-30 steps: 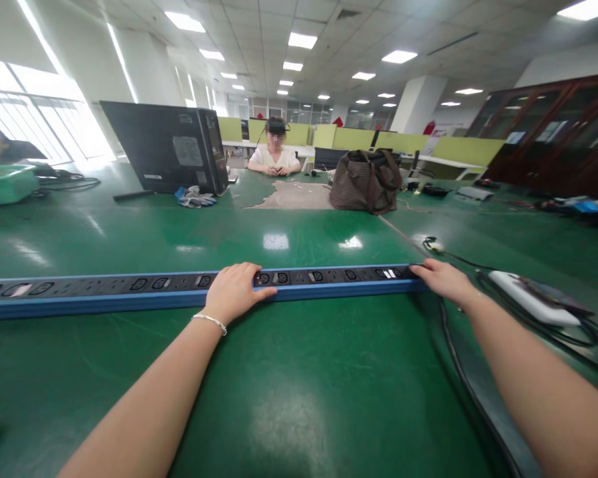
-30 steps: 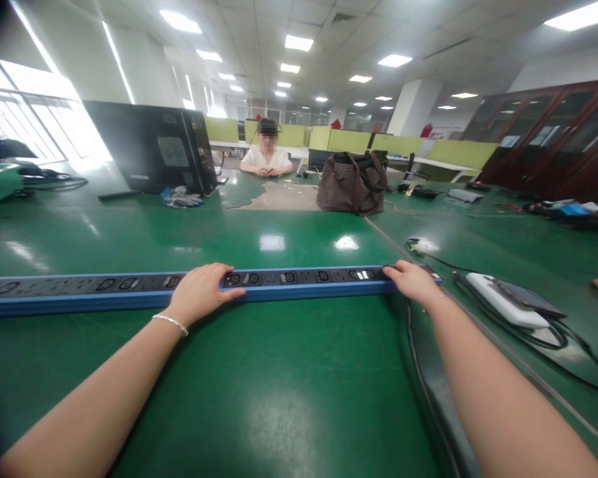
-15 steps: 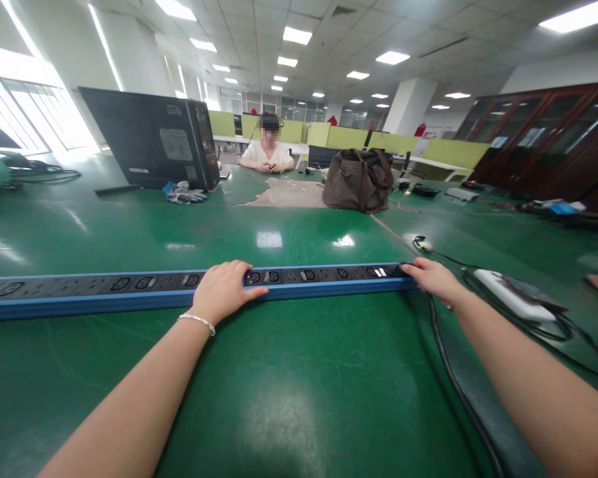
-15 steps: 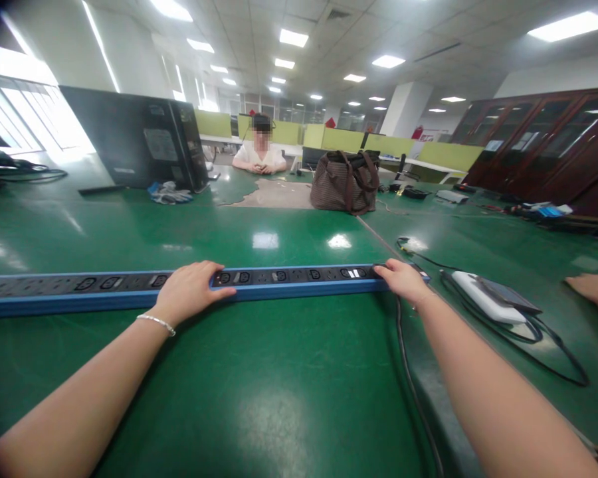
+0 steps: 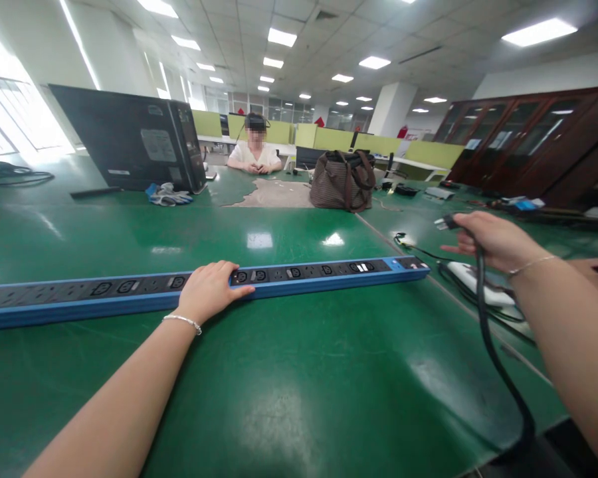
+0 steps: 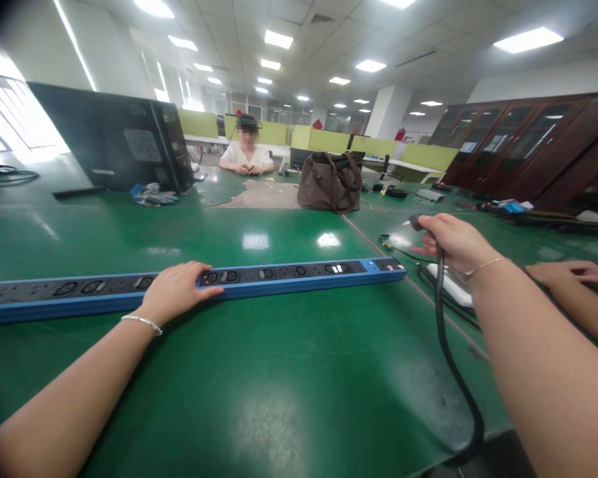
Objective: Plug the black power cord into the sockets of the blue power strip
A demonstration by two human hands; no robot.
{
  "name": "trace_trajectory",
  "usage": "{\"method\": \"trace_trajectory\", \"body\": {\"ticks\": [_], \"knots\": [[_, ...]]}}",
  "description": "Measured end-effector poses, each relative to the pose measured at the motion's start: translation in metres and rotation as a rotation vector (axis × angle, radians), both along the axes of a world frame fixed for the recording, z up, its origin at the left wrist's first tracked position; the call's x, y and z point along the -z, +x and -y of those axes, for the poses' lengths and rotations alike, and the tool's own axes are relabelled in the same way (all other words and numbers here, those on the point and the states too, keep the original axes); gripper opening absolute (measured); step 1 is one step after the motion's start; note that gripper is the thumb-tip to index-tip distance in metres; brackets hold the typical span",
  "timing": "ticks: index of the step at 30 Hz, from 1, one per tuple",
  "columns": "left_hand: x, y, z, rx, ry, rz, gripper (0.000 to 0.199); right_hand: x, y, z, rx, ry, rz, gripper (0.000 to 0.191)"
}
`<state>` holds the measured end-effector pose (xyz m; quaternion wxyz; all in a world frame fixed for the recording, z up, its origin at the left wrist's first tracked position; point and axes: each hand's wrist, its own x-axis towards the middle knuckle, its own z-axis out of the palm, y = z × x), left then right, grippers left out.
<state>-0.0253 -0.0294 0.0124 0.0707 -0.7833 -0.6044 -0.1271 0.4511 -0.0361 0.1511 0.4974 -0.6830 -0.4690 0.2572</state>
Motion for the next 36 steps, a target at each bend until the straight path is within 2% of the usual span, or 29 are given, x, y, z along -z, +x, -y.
{"method": "trace_trajectory", "body": {"ticks": [2, 6, 8, 11, 15, 18, 24, 36], "knots": [[0.0, 0.0, 0.0, 0.005, 0.005, -0.003, 0.067, 0.011, 0.002, 0.002, 0.002, -0.054, 0.024, 0.016], [-0.001, 0.0, 0.002, 0.007, 0.011, -0.007, 0.066, 0.047, 0.005, -0.001, 0.136, -0.138, 0.156, 0.011], [-0.001, 0.001, 0.002, 0.007, 0.007, -0.006, 0.065, 0.064, 0.006, -0.007, 0.172, -0.181, 0.273, 0.017], [-0.001, 0.001, 0.001, 0.007, 0.011, -0.004, 0.064, 0.083, 0.006, -0.016, 0.08, -0.234, 0.444, 0.026], [-0.001, 0.001, 0.001, 0.011, 0.008, 0.001, 0.066, 0.1, 0.006, -0.029, 0.013, -0.303, 0.694, 0.034], [-0.002, 0.001, 0.002, 0.01, 0.002, 0.005, 0.067, 0.106, 0.009, -0.034, 0.018, -0.309, 0.799, 0.037], [-0.002, 0.0, 0.001, -0.001, -0.018, 0.01, 0.066, 0.107, 0.012, -0.04, -0.016, -0.284, 0.855, 0.036], [-0.003, 0.001, 0.001, -0.001, -0.019, 0.009, 0.065, 0.112, 0.0, -0.046, -0.016, -0.357, 0.975, 0.035]]}}
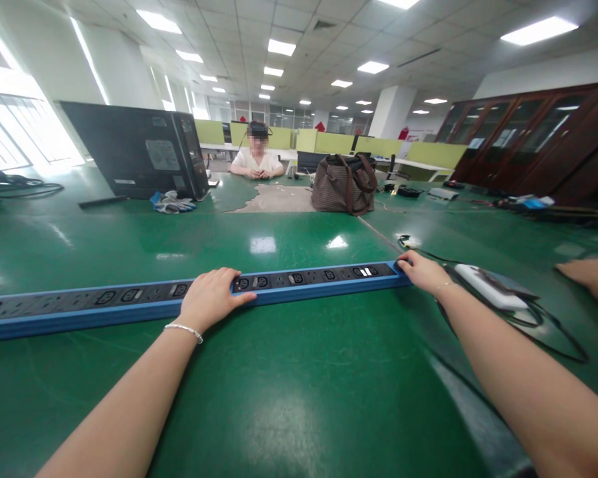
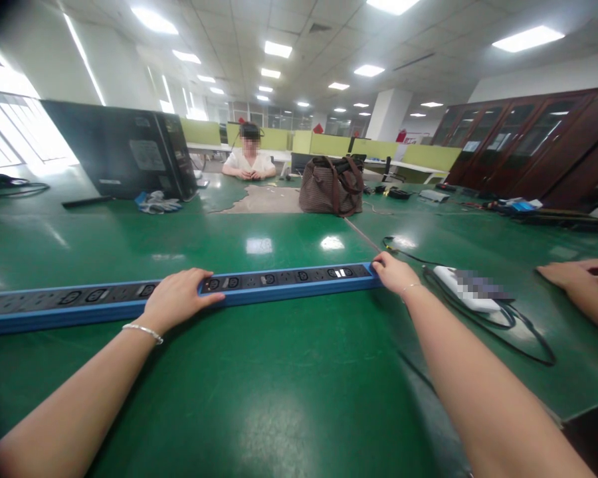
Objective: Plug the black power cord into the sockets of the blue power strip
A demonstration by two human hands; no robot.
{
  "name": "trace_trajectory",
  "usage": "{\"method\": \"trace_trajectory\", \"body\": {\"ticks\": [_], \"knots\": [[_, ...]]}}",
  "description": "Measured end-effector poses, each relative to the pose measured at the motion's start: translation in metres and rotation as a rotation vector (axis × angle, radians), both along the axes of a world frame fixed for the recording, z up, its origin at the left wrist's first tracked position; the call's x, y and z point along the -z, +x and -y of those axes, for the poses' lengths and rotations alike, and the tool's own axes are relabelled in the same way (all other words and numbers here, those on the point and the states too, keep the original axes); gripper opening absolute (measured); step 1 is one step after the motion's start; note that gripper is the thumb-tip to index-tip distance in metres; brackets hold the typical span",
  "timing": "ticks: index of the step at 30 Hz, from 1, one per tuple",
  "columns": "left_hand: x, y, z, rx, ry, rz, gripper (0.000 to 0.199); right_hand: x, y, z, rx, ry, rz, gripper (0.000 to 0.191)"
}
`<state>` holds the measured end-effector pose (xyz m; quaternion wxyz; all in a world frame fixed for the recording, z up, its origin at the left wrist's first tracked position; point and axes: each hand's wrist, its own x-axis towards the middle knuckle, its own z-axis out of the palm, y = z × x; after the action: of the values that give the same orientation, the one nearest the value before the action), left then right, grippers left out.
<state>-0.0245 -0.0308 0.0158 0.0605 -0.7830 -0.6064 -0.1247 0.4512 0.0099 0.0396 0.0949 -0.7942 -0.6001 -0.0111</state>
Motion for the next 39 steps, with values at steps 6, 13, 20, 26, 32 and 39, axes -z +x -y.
{"method": "trace_trajectory", "body": {"ticks": [6, 13, 20, 26, 32, 39], "knots": [[0.001, 0.0, 0.0, 0.003, 0.009, -0.008, 0.066, 0.003, -0.005, 0.0, 0.007, -0.025, 0.026, 0.037], [0.0, 0.001, 0.0, -0.005, -0.013, -0.015, 0.066, 0.007, -0.009, 0.004, 0.019, -0.013, 0.067, 0.038], [0.001, 0.0, -0.001, -0.011, -0.011, -0.007, 0.066, 0.006, -0.006, 0.001, 0.012, -0.028, 0.05, 0.037], [0.002, -0.002, -0.002, 0.004, -0.021, 0.013, 0.067, 0.007, -0.012, 0.004, 0.052, -0.034, 0.07, 0.04], [0.0, -0.004, 0.001, 0.061, -0.057, 0.034, 0.067, 0.003, -0.012, 0.0, 0.086, -0.065, -0.008, 0.04], [-0.001, -0.006, 0.006, 0.06, -0.076, 0.085, 0.071, 0.002, -0.018, 0.003, 0.104, -0.109, 0.072, 0.046]]}}
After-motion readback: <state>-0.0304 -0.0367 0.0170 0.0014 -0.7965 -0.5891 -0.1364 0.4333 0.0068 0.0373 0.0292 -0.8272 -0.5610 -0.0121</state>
